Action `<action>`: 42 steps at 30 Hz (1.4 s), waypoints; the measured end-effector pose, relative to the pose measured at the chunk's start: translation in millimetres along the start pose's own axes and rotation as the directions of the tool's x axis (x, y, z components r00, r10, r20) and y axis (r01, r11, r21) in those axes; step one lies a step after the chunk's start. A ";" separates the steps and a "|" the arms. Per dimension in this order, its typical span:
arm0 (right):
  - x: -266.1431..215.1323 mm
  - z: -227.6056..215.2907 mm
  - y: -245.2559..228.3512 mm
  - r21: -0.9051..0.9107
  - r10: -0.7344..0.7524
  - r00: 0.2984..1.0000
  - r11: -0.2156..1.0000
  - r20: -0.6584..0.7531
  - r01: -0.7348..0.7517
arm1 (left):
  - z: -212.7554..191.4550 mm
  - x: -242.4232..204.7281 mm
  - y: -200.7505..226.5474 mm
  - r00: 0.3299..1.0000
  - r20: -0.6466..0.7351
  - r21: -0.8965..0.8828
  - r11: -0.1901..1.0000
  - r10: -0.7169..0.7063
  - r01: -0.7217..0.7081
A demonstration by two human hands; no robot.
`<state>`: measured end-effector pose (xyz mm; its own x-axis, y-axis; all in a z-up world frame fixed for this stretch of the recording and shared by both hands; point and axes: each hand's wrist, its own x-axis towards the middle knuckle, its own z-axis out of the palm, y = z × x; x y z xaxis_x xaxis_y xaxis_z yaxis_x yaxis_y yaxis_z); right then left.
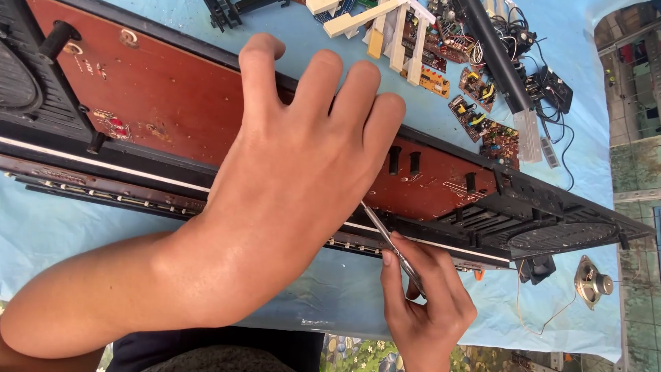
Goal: The person uses a screwdriver to remove screws from the back panel of a disassembled electronic device, likely a keyboard or synthesizer. They systematically unscrew fasteners along the edge of the device's chassis while various internal components and keys are scattered on the table.
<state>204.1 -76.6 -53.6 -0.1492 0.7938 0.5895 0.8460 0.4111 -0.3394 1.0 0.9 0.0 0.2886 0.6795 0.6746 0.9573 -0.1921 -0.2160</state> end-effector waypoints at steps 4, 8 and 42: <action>2.5 -3.6 2.4 -0.016 -0.011 0.999 1.000 0.038 0.012 | 1.6 0.7 1.6 1.000 -0.004 0.007 1.000 0.002 -0.002; 7.0 -7.3 8.8 -0.141 -0.212 0.974 0.965 0.077 0.221 | 2.2 1.3 2.2 0.999 -0.037 -0.003 1.000 -0.004 0.004; -5.1 3.3 10.2 -0.185 -0.217 0.976 0.960 -0.003 0.212 | 5.8 0.9 -2.4 0.999 -0.031 -0.051 0.999 0.016 -0.017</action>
<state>211.7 -75.0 -62.4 -0.3272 0.6844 0.6516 0.8747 0.4802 -0.0652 -1.1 6.1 -2.9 0.3038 0.6539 0.6929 0.9519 -0.2392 -0.1916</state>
